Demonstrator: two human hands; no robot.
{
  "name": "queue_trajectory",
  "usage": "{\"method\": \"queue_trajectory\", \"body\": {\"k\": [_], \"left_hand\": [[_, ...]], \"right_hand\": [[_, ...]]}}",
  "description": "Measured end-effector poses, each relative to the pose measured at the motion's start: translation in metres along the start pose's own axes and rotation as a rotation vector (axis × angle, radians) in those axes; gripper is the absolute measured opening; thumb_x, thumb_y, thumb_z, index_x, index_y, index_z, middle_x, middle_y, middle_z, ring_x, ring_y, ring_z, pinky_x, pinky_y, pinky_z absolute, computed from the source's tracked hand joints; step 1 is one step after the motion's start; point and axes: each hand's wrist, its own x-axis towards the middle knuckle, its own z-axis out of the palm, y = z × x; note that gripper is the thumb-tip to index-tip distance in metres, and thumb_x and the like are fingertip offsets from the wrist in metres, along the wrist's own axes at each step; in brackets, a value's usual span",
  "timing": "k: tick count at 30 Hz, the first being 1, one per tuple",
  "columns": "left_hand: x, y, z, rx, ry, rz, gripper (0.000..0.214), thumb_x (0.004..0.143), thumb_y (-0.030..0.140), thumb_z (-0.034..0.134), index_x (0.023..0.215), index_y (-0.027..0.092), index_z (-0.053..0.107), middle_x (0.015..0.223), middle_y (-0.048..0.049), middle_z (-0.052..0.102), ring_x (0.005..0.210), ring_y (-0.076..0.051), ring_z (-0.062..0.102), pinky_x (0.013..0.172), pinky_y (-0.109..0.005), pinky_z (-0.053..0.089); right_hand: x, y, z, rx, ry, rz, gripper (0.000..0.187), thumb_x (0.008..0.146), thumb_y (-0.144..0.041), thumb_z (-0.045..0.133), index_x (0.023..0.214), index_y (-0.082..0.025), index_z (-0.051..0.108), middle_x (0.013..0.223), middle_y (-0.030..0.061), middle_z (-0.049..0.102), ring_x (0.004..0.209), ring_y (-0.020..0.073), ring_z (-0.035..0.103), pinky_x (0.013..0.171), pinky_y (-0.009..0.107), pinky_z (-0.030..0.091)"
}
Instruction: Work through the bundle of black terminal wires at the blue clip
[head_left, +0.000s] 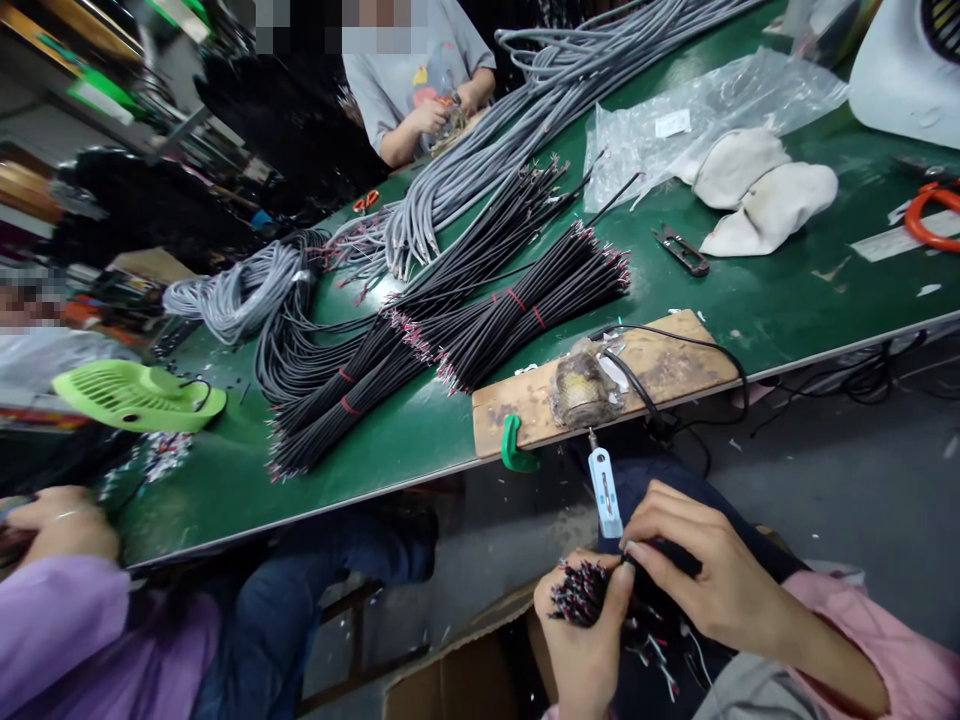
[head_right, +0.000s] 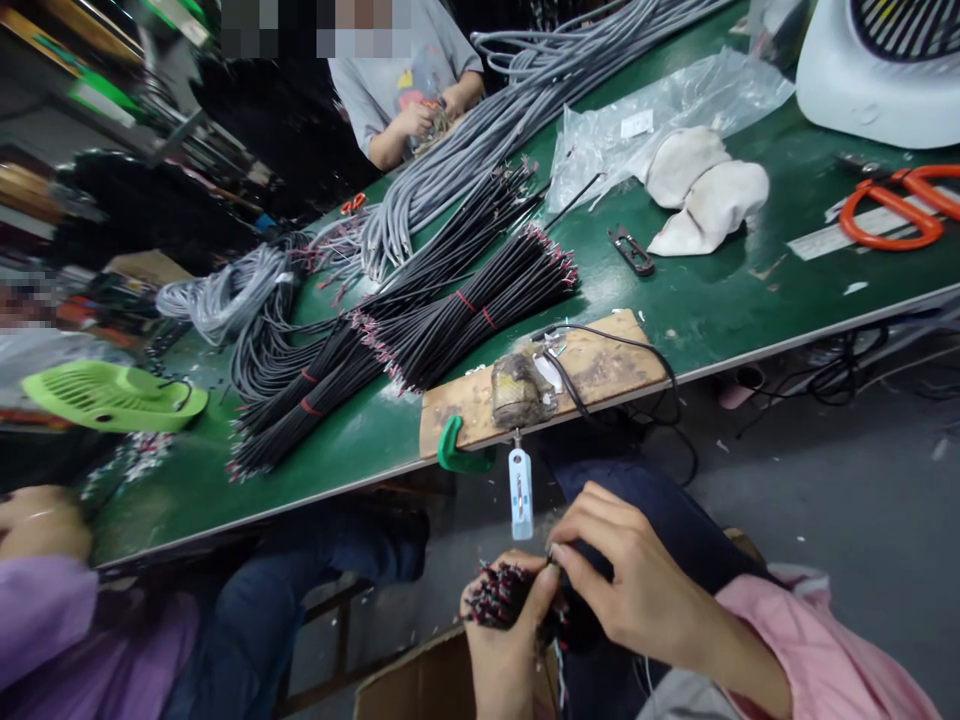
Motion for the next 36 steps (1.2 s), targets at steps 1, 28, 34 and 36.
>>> {"method": "queue_trajectory", "body": {"k": [1, 28, 34, 36], "left_hand": [[0.0, 0.0, 0.0, -0.037, -0.002, -0.054, 0.019, 0.07, 0.031, 0.079, 0.063, 0.016, 0.069, 0.055, -0.0006, 0.063, 0.051, -0.015, 0.058, 0.054, -0.025, 0.048], [0.007, 0.013, -0.004, -0.329, -0.168, -0.037, 0.014, 0.067, 0.024, 0.084, 0.065, 0.017, 0.072, 0.061, 0.0016, 0.063, 0.047, -0.01, 0.059, 0.049, -0.019, 0.046], [0.005, 0.005, -0.006, -0.313, -0.111, -0.127, 0.027, 0.068, 0.036, 0.083, 0.066, 0.016, 0.065, 0.054, 0.0032, 0.059, 0.042, -0.01, 0.055, 0.045, -0.019, 0.043], [0.004, 0.002, -0.006, -0.274, -0.095, -0.145, 0.031, 0.066, 0.038, 0.084, 0.064, 0.015, 0.063, 0.054, 0.0025, 0.06, 0.042, -0.01, 0.053, 0.044, -0.02, 0.042]], "right_hand": [[0.0, 0.0, 0.001, 0.003, 0.008, 0.026, 0.015, 0.091, -0.011, 0.052, 0.08, -0.014, 0.062, 0.074, 0.0046, 0.062, 0.072, 0.0169, 0.055, 0.07, 0.032, 0.043], [0.015, 0.017, -0.005, 0.577, -0.193, 0.348, 0.028, 0.087, -0.04, 0.065, 0.082, -0.013, 0.069, 0.078, 0.0045, 0.062, 0.071, 0.0155, 0.056, 0.066, 0.029, 0.044], [0.017, 0.004, -0.014, 0.224, -0.144, -0.066, 0.014, 0.094, -0.019, 0.057, 0.093, -0.016, 0.071, 0.084, 0.0075, 0.069, 0.082, 0.0193, 0.057, 0.077, 0.036, 0.043], [0.015, 0.002, -0.013, 0.167, -0.129, -0.078, 0.014, 0.094, -0.016, 0.056, 0.089, -0.017, 0.069, 0.081, 0.0066, 0.067, 0.08, 0.019, 0.056, 0.075, 0.035, 0.043]]}}
